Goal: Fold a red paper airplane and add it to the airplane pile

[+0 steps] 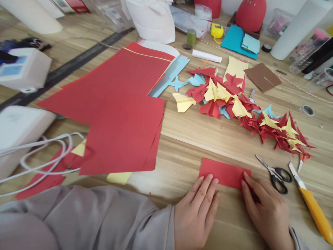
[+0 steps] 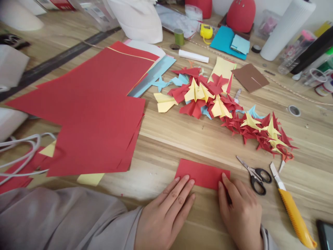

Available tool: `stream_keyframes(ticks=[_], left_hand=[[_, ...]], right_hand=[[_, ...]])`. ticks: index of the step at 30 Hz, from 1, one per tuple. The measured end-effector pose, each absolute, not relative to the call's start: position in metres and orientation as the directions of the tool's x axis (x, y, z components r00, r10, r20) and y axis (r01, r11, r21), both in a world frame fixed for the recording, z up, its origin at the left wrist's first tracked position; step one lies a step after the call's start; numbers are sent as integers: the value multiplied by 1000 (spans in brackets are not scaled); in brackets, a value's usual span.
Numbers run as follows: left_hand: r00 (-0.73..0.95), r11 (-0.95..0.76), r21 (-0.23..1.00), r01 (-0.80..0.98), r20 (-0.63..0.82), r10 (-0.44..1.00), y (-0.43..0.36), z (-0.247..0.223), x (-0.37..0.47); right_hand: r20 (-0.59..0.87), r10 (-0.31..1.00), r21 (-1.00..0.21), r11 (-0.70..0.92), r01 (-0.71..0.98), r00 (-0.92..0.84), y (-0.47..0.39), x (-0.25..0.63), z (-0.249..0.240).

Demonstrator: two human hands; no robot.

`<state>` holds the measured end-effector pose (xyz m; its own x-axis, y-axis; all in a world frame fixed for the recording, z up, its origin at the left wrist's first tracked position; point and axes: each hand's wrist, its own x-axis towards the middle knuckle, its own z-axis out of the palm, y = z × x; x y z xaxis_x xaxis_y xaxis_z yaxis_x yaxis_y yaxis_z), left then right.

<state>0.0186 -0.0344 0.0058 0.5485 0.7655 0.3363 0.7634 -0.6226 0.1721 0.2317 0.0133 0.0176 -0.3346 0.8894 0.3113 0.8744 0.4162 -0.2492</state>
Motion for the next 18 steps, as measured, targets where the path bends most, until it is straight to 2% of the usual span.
stream_keyframes(ticks=[10, 15, 18], left_hand=[[544, -611, 174, 772, 317, 777, -32, 6, 16], [507, -594, 165, 787, 376, 776, -21, 12, 9], [521, -637, 219, 739, 413, 747, -17, 14, 3]], right_hand=[[304, 896, -240, 400, 884, -323, 12, 231, 18], [306, 893, -237, 406, 882, -329, 13, 231, 18], [304, 893, -242, 409, 880, -331, 13, 230, 18]])
